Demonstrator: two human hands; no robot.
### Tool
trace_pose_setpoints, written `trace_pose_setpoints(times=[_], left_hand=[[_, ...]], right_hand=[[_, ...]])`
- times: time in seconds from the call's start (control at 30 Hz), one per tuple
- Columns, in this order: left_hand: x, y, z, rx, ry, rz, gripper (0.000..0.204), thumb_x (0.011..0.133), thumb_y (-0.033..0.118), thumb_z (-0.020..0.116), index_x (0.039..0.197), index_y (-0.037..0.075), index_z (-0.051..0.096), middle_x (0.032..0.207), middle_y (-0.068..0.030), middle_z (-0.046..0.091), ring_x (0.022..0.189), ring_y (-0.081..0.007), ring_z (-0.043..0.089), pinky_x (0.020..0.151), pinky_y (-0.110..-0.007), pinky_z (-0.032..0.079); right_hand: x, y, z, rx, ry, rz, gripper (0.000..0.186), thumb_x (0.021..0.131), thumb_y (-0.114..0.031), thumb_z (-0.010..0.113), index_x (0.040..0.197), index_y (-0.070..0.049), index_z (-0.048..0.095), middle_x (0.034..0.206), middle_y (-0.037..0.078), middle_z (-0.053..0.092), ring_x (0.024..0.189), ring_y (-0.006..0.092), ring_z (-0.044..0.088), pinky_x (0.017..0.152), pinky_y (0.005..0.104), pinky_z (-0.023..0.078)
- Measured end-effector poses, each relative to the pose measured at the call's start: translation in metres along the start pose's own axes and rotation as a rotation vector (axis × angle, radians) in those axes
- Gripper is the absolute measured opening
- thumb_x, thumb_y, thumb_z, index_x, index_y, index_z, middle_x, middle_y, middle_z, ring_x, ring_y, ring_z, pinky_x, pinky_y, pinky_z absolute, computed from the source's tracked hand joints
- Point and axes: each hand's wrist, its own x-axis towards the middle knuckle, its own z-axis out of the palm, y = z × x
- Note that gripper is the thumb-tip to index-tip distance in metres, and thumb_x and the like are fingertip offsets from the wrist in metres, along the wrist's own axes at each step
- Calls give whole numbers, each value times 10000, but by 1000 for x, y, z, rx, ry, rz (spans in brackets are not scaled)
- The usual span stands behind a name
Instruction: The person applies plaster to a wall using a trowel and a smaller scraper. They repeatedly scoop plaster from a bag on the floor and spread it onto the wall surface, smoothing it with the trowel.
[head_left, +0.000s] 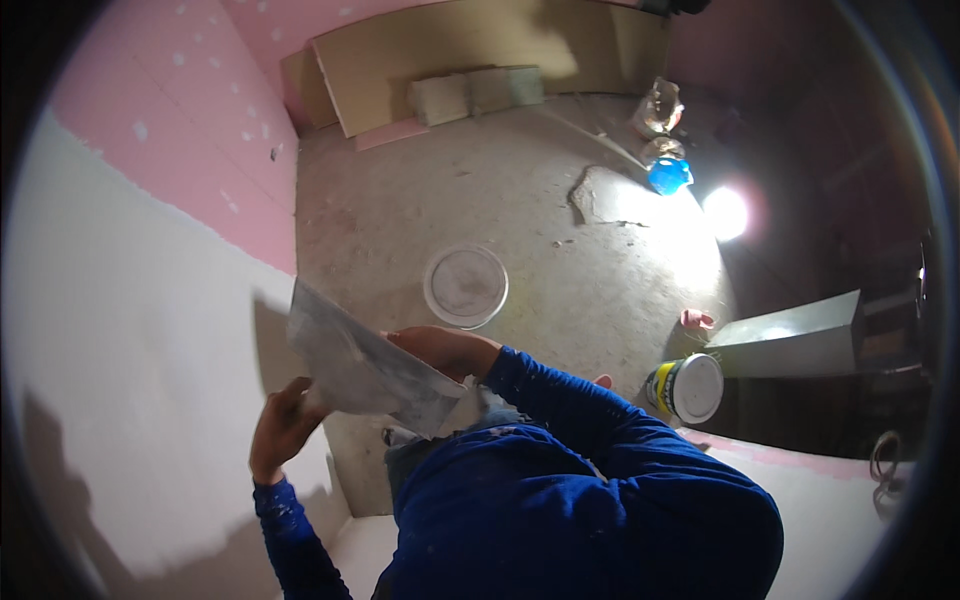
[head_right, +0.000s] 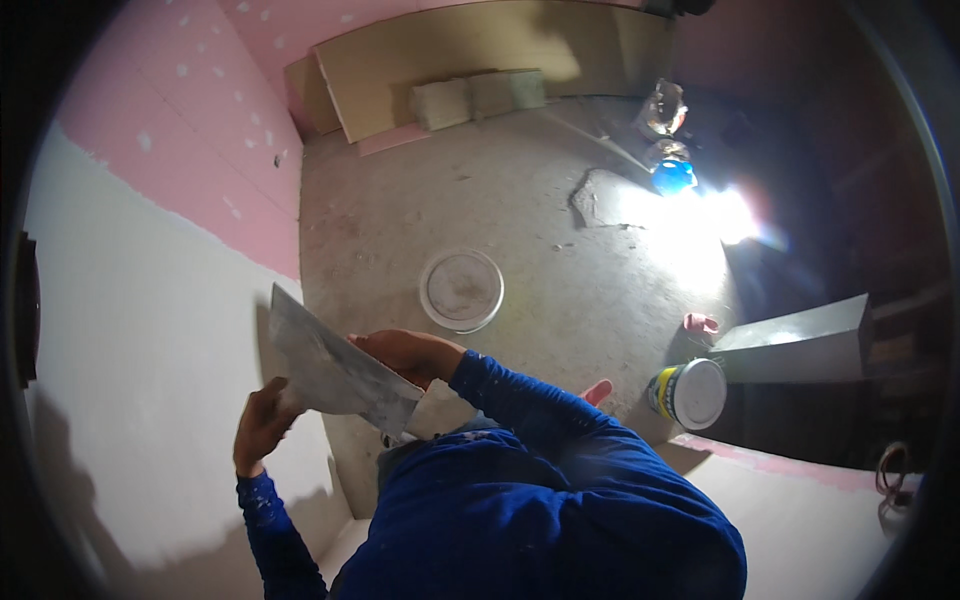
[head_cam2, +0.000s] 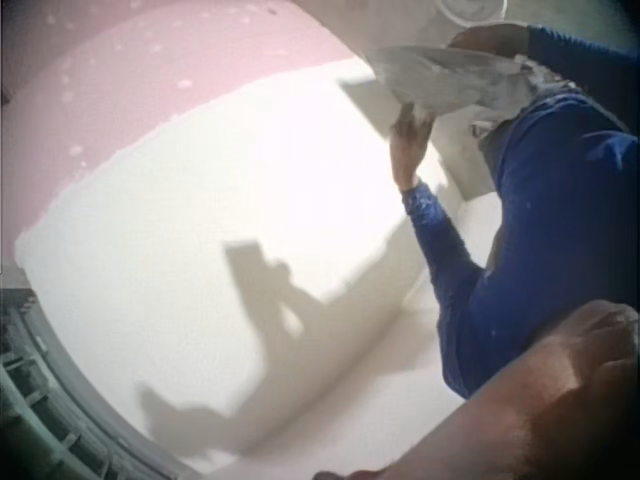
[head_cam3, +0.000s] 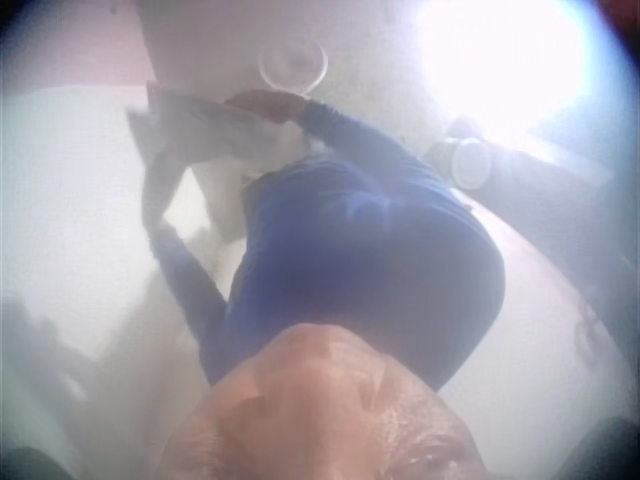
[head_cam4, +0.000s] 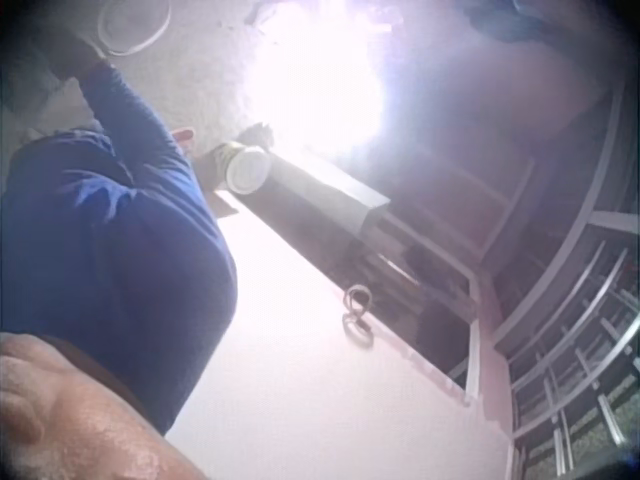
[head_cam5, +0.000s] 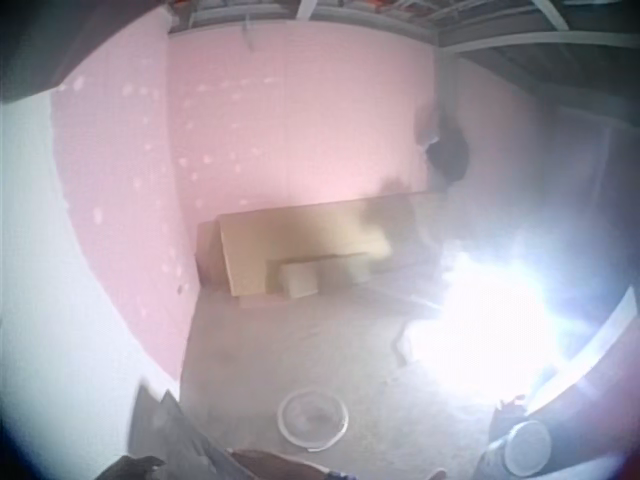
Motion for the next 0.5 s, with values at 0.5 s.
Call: trace_pose_setpoints(times=[0.5], left_hand=[[-19,-118,-114,-121,574,-49,452,912,109,689,1298,51,461,1026,-225,670,888,-364,679,749,-397,519]], right_hand=[[157,-10,9,941,177,-194,451,944,-318,652,1294,-43,580,1018,112,696,884,206,698,669,421,585]])
